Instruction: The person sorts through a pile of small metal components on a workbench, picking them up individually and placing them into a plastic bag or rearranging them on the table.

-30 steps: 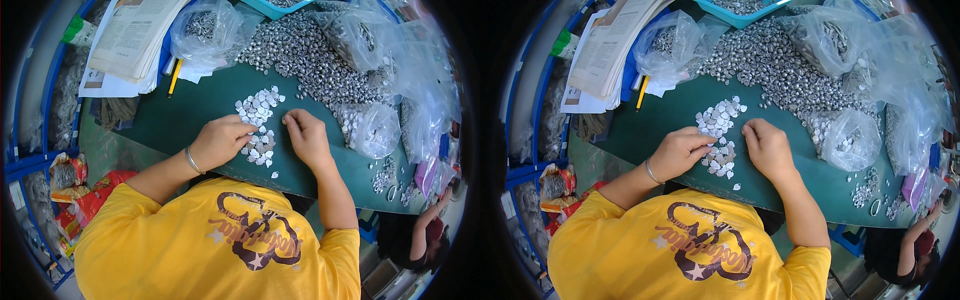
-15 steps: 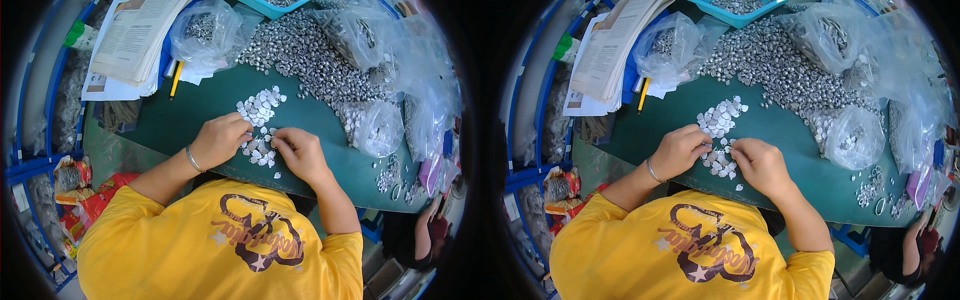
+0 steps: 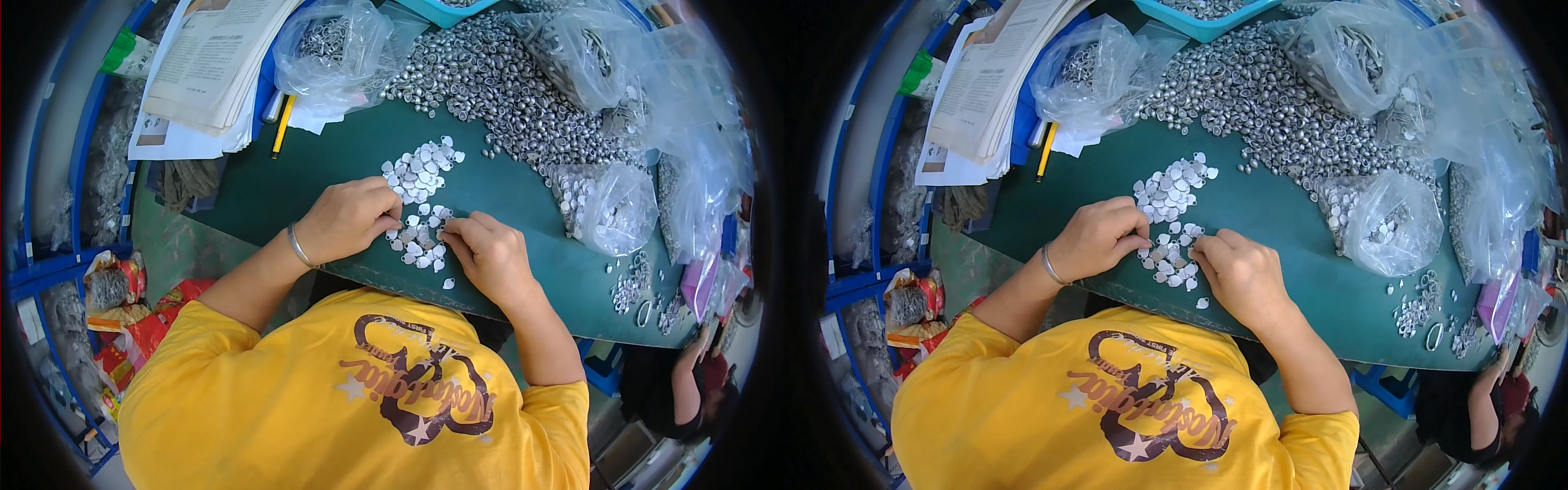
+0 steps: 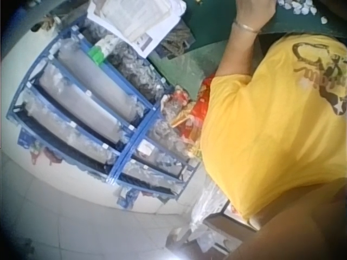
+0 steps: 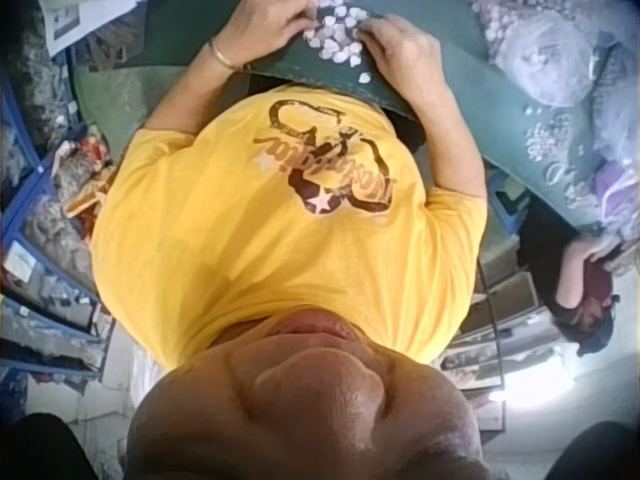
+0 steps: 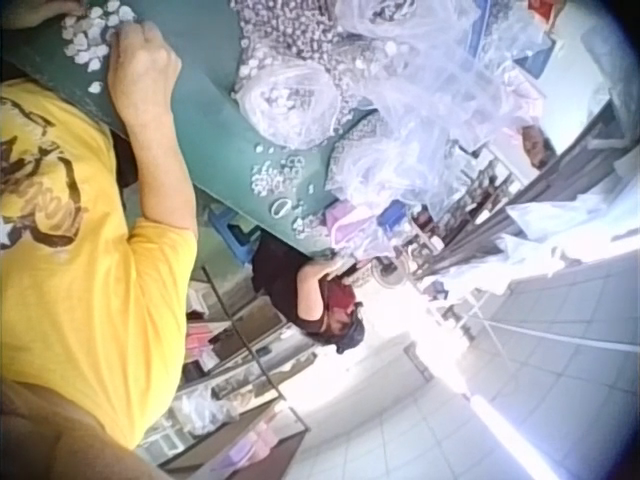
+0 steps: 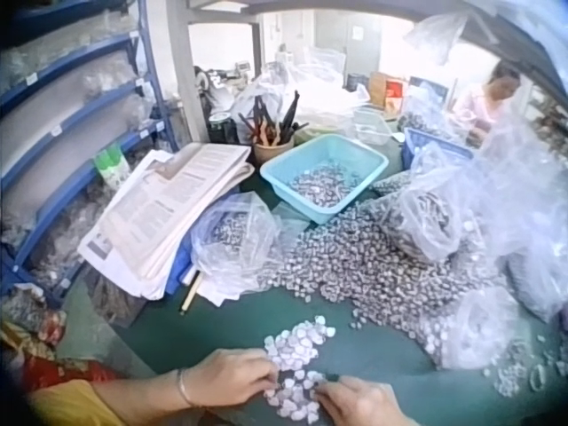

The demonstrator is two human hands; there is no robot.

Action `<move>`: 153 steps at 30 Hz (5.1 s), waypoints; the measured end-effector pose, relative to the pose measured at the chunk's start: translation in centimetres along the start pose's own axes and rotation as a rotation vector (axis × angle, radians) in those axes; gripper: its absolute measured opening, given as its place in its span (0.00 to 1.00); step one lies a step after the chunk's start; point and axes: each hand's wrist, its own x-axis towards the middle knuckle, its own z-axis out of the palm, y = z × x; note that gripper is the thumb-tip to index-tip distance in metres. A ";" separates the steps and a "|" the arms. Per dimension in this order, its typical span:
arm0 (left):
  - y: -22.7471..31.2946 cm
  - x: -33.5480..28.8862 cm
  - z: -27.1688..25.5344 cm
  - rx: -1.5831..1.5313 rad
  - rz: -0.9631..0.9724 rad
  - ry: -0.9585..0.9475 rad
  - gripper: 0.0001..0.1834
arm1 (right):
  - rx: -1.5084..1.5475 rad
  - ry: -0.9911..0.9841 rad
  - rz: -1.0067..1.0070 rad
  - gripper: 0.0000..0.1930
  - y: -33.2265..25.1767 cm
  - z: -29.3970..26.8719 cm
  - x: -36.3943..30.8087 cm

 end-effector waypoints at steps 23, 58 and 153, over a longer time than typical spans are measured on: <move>1.5 0.7 1.1 -0.051 -0.147 -0.029 0.06 | -0.056 0.017 -0.036 0.07 0.0 -0.4 -0.3; 1.3 2.1 1.9 -0.133 -0.079 0.072 0.04 | 0.088 0.088 0.182 0.06 1.8 0.0 1.2; 2.2 4.0 2.7 -0.051 0.045 -0.065 0.07 | -0.074 0.113 0.047 0.08 1.8 -1.0 0.0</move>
